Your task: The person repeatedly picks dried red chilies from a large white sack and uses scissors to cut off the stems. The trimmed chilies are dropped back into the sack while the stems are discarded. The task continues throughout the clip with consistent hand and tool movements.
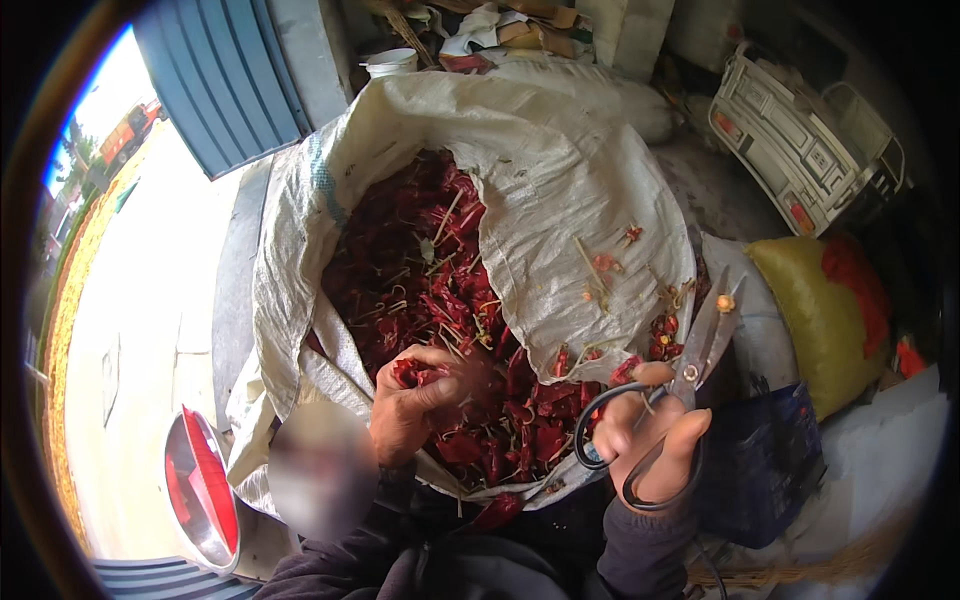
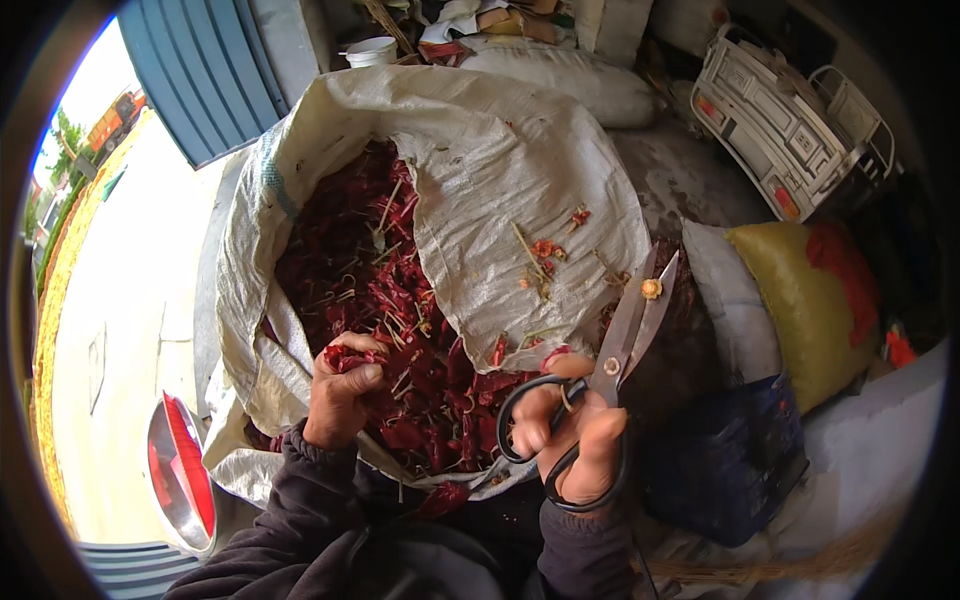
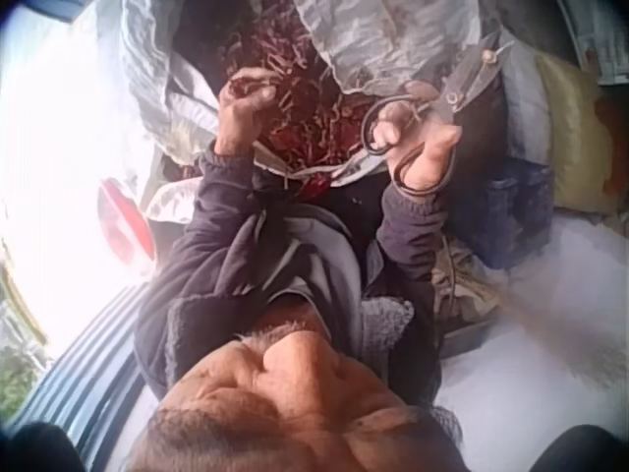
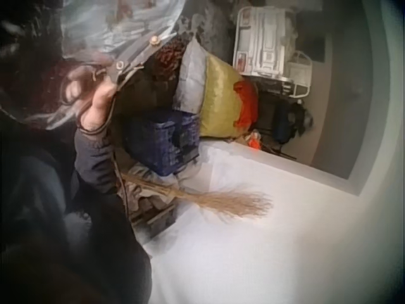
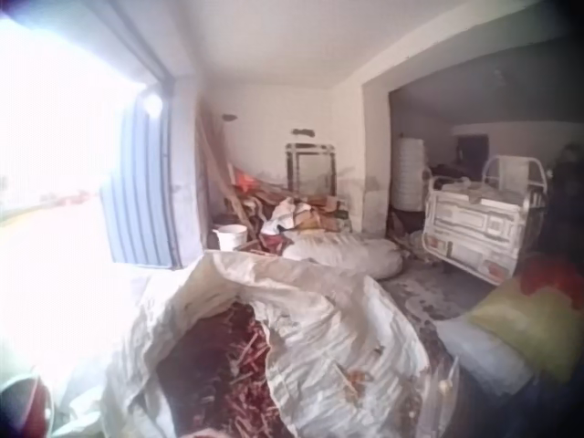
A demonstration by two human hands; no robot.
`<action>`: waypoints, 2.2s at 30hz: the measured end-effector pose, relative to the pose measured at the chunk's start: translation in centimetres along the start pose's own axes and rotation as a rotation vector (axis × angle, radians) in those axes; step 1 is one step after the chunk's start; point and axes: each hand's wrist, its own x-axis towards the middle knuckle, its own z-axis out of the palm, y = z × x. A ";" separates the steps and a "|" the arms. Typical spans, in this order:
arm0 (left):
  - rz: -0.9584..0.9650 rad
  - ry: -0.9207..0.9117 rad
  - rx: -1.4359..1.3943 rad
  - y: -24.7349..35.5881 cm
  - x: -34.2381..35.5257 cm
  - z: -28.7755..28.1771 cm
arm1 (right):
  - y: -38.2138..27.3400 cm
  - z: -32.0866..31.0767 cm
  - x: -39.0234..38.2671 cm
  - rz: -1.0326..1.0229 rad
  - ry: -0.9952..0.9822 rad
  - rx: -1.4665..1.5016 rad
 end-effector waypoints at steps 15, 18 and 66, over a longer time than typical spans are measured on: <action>0.241 0.747 1.104 6.8 -11.0 -18.4 | 3.7 -2.3 -0.7 0.022 -0.039 -0.230; 0.548 0.755 1.722 6.6 -8.9 -13.9 | 3.6 -1.8 -0.6 0.039 0.001 -0.327; 0.190 0.127 0.010 4.6 3.7 -3.8 | 2.0 2.3 -2.5 0.052 -0.108 -1.002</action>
